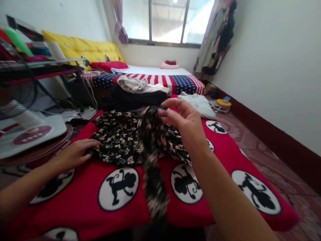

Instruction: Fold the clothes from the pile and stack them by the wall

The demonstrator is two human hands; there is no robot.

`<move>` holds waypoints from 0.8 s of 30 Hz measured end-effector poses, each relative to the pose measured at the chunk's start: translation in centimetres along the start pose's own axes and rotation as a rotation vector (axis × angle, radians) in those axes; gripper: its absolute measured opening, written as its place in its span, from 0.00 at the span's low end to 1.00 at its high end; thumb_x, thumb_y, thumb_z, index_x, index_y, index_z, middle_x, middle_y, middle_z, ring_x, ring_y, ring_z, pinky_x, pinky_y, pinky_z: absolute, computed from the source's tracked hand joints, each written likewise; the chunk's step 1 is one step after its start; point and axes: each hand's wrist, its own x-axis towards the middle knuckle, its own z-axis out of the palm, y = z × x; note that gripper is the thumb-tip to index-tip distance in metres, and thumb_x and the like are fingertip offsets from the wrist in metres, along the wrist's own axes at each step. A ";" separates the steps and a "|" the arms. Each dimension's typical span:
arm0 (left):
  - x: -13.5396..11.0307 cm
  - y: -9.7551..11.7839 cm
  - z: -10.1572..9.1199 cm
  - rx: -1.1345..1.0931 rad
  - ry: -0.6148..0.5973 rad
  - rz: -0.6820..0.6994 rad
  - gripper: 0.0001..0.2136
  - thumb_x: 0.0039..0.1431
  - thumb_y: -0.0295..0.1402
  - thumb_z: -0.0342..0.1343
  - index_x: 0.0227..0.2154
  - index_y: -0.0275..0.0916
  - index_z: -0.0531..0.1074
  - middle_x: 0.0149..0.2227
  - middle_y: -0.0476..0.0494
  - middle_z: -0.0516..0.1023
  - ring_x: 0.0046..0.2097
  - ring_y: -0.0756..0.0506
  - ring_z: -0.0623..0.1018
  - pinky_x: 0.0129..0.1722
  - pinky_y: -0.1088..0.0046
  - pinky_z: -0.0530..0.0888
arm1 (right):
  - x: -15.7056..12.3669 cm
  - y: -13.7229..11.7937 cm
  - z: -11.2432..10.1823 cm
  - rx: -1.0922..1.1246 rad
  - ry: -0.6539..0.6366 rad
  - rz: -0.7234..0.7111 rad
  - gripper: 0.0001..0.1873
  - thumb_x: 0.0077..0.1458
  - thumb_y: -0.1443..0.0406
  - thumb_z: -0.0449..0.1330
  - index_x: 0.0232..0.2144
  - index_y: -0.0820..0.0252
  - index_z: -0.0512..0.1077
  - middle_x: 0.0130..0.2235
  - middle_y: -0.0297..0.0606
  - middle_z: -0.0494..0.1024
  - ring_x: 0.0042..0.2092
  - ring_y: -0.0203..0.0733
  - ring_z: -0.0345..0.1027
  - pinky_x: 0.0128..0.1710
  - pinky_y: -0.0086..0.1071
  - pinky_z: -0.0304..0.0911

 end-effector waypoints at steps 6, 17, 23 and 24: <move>-1.4 -1.7 0.8 -0.050 0.120 -0.134 0.17 0.48 0.27 0.46 0.40 0.39 0.72 0.45 0.44 0.79 0.47 0.42 0.77 0.52 0.66 0.69 | -1.4 7.5 -6.2 -0.168 0.549 0.092 0.18 0.46 0.56 0.66 0.39 0.56 0.73 0.41 0.39 0.78 0.43 0.43 0.73 0.43 0.39 0.69; -2.0 -3.6 -0.3 -0.027 0.256 -0.436 0.16 0.40 0.31 0.44 0.30 0.39 0.75 0.34 0.46 0.80 0.37 0.42 0.78 0.42 0.69 0.72 | -11.1 12.4 -12.0 -0.888 -0.167 0.034 0.12 0.52 0.64 0.59 0.40 0.57 0.77 0.53 0.44 0.75 0.54 0.50 0.69 0.56 0.47 0.62; -2.1 -3.6 -3.2 -0.090 0.387 -0.256 0.13 0.42 0.31 0.42 0.24 0.40 0.73 0.27 0.48 0.78 0.33 0.46 0.76 0.36 0.73 0.70 | -8.9 9.5 -16.1 -1.037 -0.058 -0.092 0.09 0.56 0.65 0.55 0.35 0.58 0.75 0.35 0.42 0.80 0.38 0.47 0.75 0.40 0.40 0.70; -2.3 -3.5 -3.6 -0.061 0.384 -0.163 0.13 0.43 0.30 0.43 0.24 0.40 0.73 0.27 0.48 0.78 0.33 0.46 0.76 0.36 0.74 0.70 | -8.7 8.7 -16.7 -1.064 -0.082 -0.136 0.09 0.57 0.65 0.55 0.35 0.58 0.75 0.35 0.42 0.80 0.39 0.47 0.75 0.42 0.40 0.70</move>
